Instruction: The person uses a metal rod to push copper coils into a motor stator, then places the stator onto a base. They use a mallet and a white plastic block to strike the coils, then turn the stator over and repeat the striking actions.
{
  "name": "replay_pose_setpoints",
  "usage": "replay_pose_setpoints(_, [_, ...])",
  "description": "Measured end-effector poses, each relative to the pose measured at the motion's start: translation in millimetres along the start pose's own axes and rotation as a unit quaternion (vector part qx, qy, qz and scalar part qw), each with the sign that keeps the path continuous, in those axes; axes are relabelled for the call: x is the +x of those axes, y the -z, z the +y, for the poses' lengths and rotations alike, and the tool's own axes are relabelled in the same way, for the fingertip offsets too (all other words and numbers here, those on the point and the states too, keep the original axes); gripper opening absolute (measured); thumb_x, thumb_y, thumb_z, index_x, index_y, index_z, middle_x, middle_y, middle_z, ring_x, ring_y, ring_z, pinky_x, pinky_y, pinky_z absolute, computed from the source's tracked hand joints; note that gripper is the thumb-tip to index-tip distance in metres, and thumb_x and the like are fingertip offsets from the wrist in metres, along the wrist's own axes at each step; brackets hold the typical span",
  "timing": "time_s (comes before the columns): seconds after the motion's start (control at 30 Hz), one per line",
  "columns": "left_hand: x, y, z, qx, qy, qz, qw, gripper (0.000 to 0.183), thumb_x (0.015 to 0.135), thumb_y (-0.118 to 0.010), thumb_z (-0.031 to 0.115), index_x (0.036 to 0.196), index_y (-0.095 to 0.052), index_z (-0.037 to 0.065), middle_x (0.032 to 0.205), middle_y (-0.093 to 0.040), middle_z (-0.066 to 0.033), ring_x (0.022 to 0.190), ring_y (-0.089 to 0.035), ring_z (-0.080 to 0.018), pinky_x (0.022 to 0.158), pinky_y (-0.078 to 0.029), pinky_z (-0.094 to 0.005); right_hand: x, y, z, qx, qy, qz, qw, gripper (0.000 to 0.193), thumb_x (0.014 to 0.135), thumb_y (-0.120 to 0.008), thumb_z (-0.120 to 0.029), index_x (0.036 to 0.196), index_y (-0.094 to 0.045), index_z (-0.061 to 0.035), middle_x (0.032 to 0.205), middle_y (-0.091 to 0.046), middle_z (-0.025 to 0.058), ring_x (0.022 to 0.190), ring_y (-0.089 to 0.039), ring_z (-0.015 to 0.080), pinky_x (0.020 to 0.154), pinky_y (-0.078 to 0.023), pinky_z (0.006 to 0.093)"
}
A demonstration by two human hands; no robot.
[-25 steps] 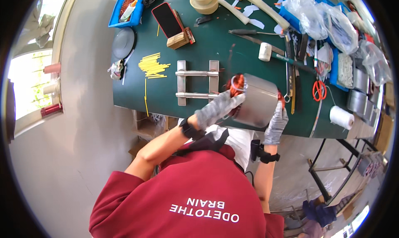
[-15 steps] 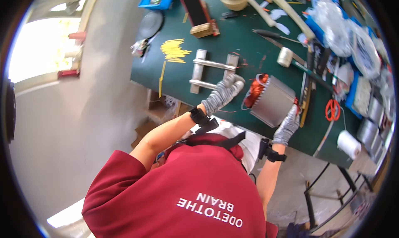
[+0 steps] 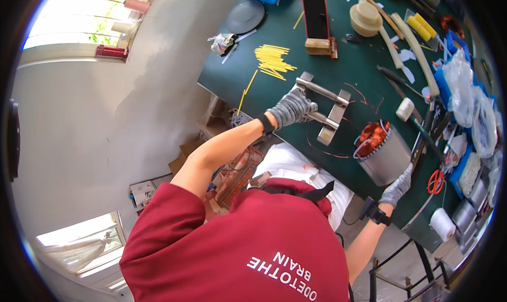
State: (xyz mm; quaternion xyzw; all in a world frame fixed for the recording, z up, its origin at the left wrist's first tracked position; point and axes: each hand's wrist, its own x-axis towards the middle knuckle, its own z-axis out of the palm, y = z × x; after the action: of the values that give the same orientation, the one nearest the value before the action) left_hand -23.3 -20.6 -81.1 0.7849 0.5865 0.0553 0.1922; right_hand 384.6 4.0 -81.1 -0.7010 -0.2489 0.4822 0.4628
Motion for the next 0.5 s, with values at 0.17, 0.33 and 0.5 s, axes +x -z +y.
replay_pose_setpoints(0.17, [-79,122,-15,0.101,0.022,0.025,0.994,0.021,0.064,-0.069,0.021,0.075,-0.052,0.016,0.062,-0.052,-0.0041,0.057,-0.055,-0.0235,0.051,-0.045,-0.0366,-7,3,-2,0.002,-0.018,0.002,1.0,0.053,0.091,-0.046,-0.041,0.125,-0.047,0.0004,0.121,-0.054,0.0094,0.108,-0.053,0.0222,0.092,-0.043,0.0346])
replay_pose_setpoints(0.33, [-156,137,-123,0.234,0.128,0.022,0.964,0.015,0.061,-0.066,0.023,0.072,-0.058,0.016,0.061,-0.056,-0.0054,0.065,-0.057,-0.0258,0.068,-0.043,-0.0397,-12,7,-5,-0.033,0.037,0.027,0.998,0.054,0.093,-0.04,-0.038,0.132,-0.038,-0.0002,0.131,-0.045,0.0133,0.115,-0.048,0.0283,0.099,-0.038,0.0396])
replay_pose_setpoints(0.5, [-178,106,-235,0.255,0.182,0.018,0.95,0.017,0.068,-0.067,0.023,0.075,-0.058,0.01,0.059,-0.058,-0.0085,0.061,-0.059,-0.0254,0.055,-0.045,-0.0396,-4,13,-2,-0.022,0.01,0.038,0.999,0.057,0.093,-0.04,-0.041,0.135,-0.035,-0.0043,0.135,-0.04,0.0124,0.118,-0.044,0.0293,0.101,-0.035,0.0411])
